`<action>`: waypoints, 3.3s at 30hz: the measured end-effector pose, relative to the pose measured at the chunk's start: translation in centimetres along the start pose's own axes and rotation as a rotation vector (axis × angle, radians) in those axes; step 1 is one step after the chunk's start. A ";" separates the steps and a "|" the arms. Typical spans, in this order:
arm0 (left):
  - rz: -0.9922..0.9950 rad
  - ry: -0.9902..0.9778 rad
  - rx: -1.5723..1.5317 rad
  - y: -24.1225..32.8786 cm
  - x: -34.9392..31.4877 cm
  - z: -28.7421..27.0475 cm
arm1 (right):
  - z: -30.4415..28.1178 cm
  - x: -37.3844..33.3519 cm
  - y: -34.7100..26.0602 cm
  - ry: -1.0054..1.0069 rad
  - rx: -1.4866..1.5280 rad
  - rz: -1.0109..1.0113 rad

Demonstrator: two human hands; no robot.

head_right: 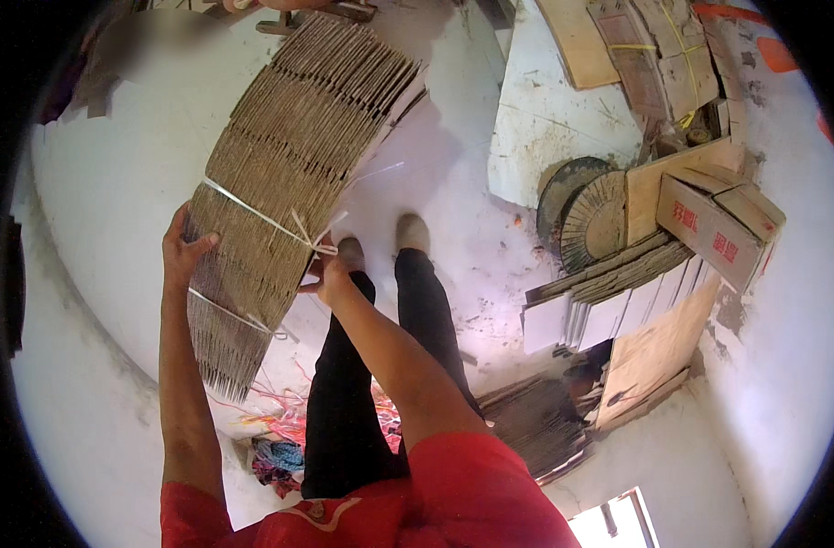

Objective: The person aligns a stack of flat cardboard sheets on a wooden table, then uses white plastic ties to secure the bundle. They wrap the ties around the stack, pull them tight, and knot them to hold the sheets together.

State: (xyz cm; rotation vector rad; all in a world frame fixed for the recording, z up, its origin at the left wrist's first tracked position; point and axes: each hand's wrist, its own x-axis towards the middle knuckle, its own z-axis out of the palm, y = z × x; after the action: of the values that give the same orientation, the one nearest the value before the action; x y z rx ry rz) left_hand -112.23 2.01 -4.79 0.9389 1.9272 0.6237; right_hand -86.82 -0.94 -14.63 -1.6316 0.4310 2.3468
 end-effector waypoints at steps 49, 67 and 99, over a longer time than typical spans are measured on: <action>0.849 -1.258 0.962 -0.2 -26.6 10.8 | -2.3 -16.0 26.9 0.428 -1.371 -0.399; 1.194 -1.785 1.360 -6.1 -46.1 17.1 | -10.7 -15.6 43.4 0.710 -0.488 -0.474; -0.023 -1.588 1.542 -21.2 -63.3 23.0 | -47.9 7.3 79.8 0.609 2.004 -0.607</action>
State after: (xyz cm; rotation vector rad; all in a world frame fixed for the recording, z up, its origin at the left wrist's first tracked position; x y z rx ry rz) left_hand -79.16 -60.25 -0.22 1.4674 0.5541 -1.5187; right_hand -77.15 -92.58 -29.42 -0.8829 1.3881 0.1844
